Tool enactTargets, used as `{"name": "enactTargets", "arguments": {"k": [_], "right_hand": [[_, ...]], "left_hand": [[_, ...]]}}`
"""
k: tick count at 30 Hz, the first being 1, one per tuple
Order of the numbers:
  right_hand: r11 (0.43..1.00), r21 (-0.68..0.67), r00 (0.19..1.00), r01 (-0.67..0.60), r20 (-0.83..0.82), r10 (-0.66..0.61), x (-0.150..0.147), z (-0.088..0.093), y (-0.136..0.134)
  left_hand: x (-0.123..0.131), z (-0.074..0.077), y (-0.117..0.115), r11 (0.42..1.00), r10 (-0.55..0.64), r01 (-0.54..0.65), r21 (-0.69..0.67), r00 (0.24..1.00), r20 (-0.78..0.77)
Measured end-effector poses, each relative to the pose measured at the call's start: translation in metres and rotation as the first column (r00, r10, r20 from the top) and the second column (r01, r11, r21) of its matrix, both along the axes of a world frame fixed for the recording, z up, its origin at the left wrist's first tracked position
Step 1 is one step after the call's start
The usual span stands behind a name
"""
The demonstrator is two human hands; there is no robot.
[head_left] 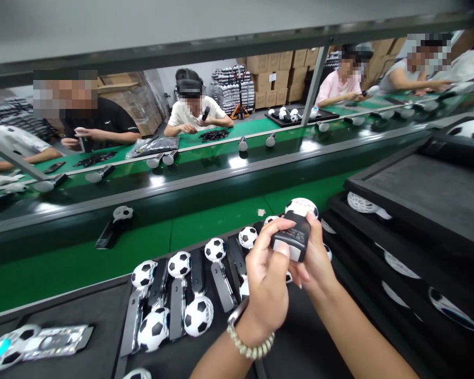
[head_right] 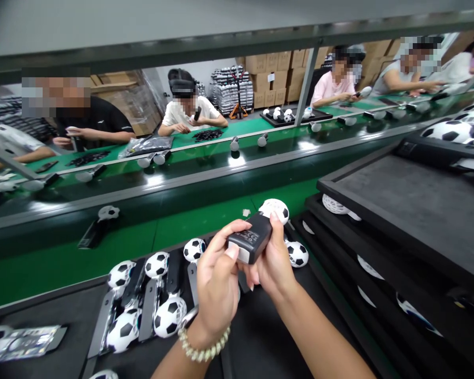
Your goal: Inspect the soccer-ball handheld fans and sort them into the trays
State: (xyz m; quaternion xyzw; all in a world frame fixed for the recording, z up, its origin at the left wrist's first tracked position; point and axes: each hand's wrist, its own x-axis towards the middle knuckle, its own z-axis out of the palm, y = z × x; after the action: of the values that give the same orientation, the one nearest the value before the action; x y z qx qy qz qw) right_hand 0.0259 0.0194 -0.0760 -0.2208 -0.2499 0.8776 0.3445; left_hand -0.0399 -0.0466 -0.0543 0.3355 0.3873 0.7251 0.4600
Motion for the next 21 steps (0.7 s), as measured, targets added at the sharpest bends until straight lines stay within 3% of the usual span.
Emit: {"name": "enactTargets", "arguments": {"k": [10,17,21], "right_hand": [[0.985,-0.17,1.0,-0.007,-0.021,0.004,0.0006,0.0081,-0.0017],[0.977,-0.207,0.999,0.042,-0.004,-0.044,0.0001,0.0066,0.0007],[0.986,-0.163,0.999,0.036,-0.02,-0.04,-0.0013,0.0044,0.002]], "left_hand": [[0.0028,0.0051,-0.0004,0.992,-0.121,0.119,0.047,0.992,0.031],[0.0019,0.0047,0.0005,0.994,-0.106,0.104,0.031,0.993,0.044],[0.0019,0.0032,0.0017,0.993,-0.115,0.114,0.036,0.993,0.034]]}}
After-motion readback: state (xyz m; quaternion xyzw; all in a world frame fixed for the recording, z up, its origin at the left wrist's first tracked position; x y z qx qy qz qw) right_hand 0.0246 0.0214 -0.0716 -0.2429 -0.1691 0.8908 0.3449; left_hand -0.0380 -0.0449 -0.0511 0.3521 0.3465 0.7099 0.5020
